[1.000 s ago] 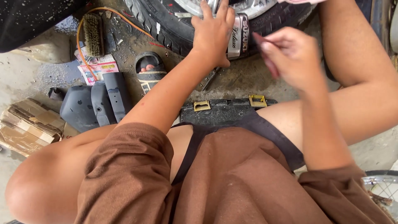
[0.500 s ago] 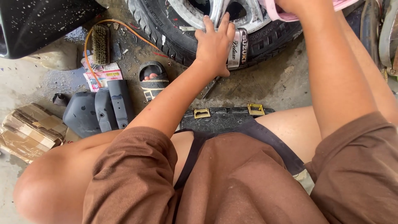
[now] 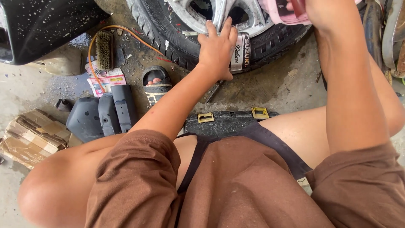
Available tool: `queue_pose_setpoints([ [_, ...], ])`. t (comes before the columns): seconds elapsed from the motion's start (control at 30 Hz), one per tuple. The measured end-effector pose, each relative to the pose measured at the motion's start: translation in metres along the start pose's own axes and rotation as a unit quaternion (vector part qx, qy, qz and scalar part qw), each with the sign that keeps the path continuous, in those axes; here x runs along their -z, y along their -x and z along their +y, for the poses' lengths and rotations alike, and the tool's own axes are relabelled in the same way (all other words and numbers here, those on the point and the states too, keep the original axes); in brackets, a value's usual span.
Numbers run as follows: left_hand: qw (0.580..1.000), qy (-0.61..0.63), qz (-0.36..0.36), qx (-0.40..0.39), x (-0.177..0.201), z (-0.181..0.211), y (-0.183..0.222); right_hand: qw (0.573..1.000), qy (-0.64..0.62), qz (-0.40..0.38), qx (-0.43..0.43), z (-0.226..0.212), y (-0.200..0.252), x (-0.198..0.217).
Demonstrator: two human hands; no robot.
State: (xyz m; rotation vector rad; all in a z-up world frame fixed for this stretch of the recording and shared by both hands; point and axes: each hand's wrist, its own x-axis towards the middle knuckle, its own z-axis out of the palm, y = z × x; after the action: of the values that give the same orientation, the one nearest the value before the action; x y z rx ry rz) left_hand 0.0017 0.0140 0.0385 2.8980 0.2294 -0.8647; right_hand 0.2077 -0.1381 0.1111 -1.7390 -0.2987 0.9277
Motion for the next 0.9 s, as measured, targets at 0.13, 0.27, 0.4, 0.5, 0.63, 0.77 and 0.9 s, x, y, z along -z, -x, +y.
queue_pose_setpoints([
  [0.13, 1.000, -0.005, -0.001, 0.002, 0.001, 0.000, -0.003, 0.999, -0.033, -0.013, -0.010, -0.004, 0.044, -0.020],
  [0.27, 1.000, -0.004, -0.004, 0.002, 0.000, 0.002, -0.003, 0.980, -0.175, -0.063, -0.077, 0.004, 0.093, -0.037],
  [0.4, 1.000, -0.020, 0.009, 0.012, -0.004, 0.003, -0.004, 0.981, -0.144, -0.091, -0.096, 0.033, 0.108, -0.057],
  [0.5, 1.000, -0.017, 0.010, 0.012, -0.003, 0.003, -0.005, 0.985, -0.131, -0.071, -0.091, 0.055, 0.108, -0.064],
  [0.63, 1.000, -0.013, 0.007, 0.012, -0.003, 0.002, -0.005, 0.996, -0.048, -0.051, -0.052, 0.070, 0.108, -0.071],
  [0.77, 1.000, -0.010, 0.024, 0.013, -0.006, 0.003, -0.006, 0.988, -0.112, -0.078, -0.068, 0.084, 0.106, -0.066],
  [0.9, 1.000, -0.022, 0.012, 0.013, -0.004, 0.003, -0.006, 0.991, -0.099, -0.064, -0.070, 0.084, 0.102, -0.065],
])
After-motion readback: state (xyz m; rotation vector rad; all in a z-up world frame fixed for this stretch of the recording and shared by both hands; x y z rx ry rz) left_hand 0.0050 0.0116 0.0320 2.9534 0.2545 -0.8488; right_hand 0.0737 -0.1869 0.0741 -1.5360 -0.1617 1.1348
